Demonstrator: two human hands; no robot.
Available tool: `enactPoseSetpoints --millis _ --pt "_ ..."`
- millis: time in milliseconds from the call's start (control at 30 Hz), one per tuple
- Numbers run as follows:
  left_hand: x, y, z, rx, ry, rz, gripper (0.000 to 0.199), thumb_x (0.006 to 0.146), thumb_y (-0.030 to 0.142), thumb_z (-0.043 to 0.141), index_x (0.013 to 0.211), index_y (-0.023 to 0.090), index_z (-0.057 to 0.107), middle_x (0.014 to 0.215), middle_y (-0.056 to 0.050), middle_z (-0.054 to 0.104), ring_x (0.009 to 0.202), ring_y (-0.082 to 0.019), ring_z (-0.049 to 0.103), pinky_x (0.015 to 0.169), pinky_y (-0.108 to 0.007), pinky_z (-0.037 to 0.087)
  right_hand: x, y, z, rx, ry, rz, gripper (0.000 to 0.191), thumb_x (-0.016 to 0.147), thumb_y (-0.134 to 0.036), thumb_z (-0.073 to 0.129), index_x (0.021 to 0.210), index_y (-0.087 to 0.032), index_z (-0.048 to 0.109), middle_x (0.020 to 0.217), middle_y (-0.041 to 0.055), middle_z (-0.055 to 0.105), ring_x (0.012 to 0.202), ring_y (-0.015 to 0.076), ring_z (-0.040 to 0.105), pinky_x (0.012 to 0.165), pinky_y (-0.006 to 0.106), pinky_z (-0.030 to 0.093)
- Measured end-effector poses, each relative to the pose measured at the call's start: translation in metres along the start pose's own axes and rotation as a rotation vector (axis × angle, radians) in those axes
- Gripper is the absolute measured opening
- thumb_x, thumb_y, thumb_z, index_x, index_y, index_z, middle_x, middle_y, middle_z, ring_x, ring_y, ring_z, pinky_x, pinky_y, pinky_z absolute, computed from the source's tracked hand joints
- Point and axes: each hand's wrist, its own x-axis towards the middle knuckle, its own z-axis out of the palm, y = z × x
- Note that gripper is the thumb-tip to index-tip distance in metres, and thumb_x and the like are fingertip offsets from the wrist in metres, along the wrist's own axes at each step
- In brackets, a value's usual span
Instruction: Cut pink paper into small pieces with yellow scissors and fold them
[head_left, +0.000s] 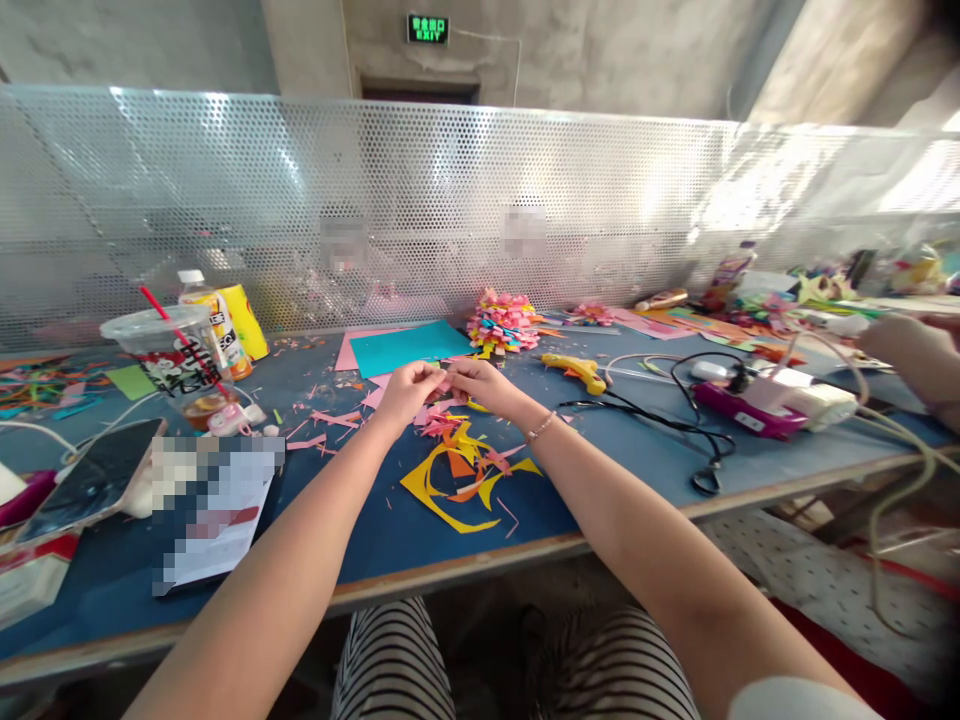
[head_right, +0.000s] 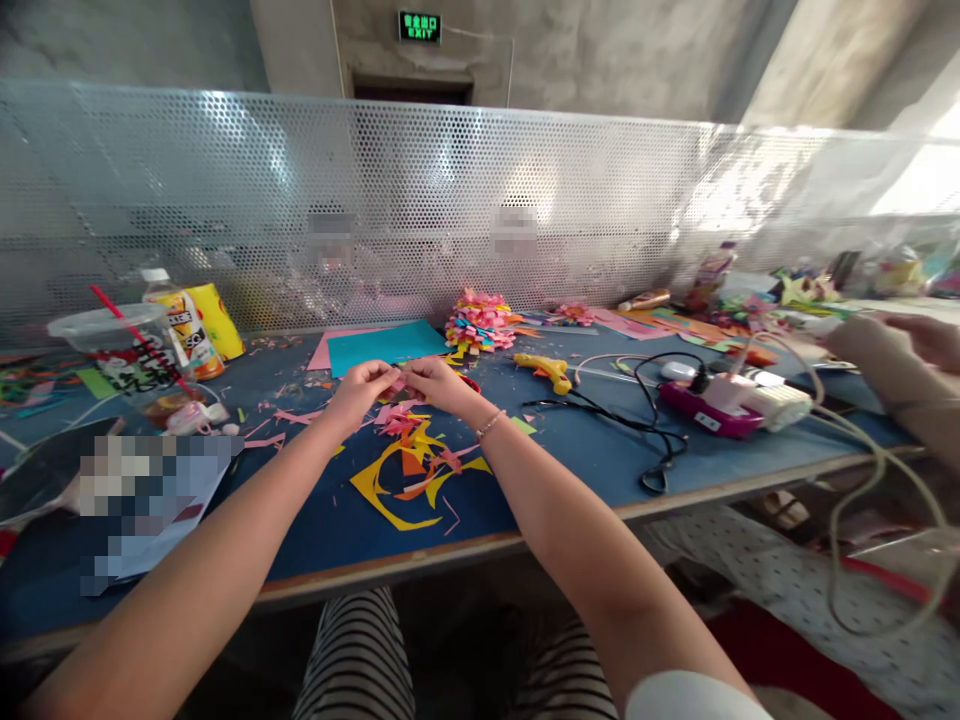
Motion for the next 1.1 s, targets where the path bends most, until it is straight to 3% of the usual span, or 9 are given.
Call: enactPoseSetpoints --millis 100,300,567,733,967,1033,1100 --pt "-0.001 0.001 -0.001 0.004 -0.05 0.087 0.03 0.069 0.046 0.059 0.069 0.017 0.054 0.065 -0.001 0.058 0.062 -0.012 0.054 0.062 -0.025 0.044 0.0 0.0 0.0 0.097 0.024 0.041 0.035 0.075 -0.05 0.055 0.066 -0.016 0.057 0.049 -0.0025 0.05 0.045 0.0079 0.043 0.046 0.021 0.034" --pt "0.001 -0.001 -0.002 0.119 -0.006 0.202 0.022 0.076 0.036 0.054 0.067 0.017 0.05 0.062 0.0 0.055 0.059 -0.011 0.051 0.058 -0.022 0.04 -0.001 -0.001 -0.001 0.354 0.0 0.15 0.046 0.074 -0.059 0.049 0.065 -0.015 0.056 0.055 0.0006 0.052 0.049 0.0093 0.047 0.047 0.022 0.038" --pt "-0.001 0.002 0.002 0.063 0.015 0.112 0.022 0.077 0.037 0.053 0.066 0.018 0.051 0.061 0.0 0.054 0.058 -0.012 0.051 0.058 -0.023 0.041 -0.002 -0.002 -0.004 -0.009 0.074 -0.004 0.033 0.076 -0.048 0.053 0.066 -0.016 0.055 0.05 -0.003 0.049 0.045 0.0072 0.042 0.044 0.021 0.032" --pt "-0.002 0.003 0.002 0.109 -0.029 0.106 0.026 0.077 0.04 0.051 0.064 0.018 0.05 0.059 0.0 0.052 0.057 -0.012 0.05 0.057 -0.024 0.041 -0.001 -0.001 -0.003 -0.059 0.059 -0.03 0.033 0.076 -0.046 0.052 0.065 -0.016 0.054 0.05 -0.0029 0.049 0.043 0.0067 0.041 0.043 0.021 0.031" --pt "0.003 0.002 -0.002 0.312 -0.01 0.178 0.021 0.078 0.034 0.048 0.065 0.017 0.05 0.061 0.0 0.053 0.057 -0.011 0.048 0.056 -0.023 0.037 0.003 0.007 -0.005 0.07 0.08 0.078 0.04 0.081 -0.051 0.042 0.067 -0.015 0.053 0.051 -0.0018 0.049 0.044 0.0077 0.045 0.045 0.021 0.034" --pt "0.003 0.005 -0.006 0.341 -0.026 0.132 0.021 0.077 0.034 0.048 0.064 0.017 0.05 0.061 0.0 0.054 0.057 -0.011 0.049 0.056 -0.023 0.037 0.004 0.009 -0.006 0.04 0.097 0.065 0.038 0.082 -0.048 0.04 0.07 -0.014 0.054 0.056 -0.0009 0.051 0.047 0.0083 0.046 0.047 0.021 0.036" --pt "0.003 0.009 -0.011 0.411 -0.075 0.05 0.022 0.076 0.033 0.048 0.062 0.017 0.051 0.061 -0.001 0.056 0.057 -0.013 0.05 0.056 -0.024 0.037 0.003 0.011 -0.007 -0.12 0.024 -0.005 0.028 0.077 -0.041 0.05 0.074 -0.014 0.058 0.065 0.001 0.054 0.057 0.01 0.05 0.053 0.022 0.039"
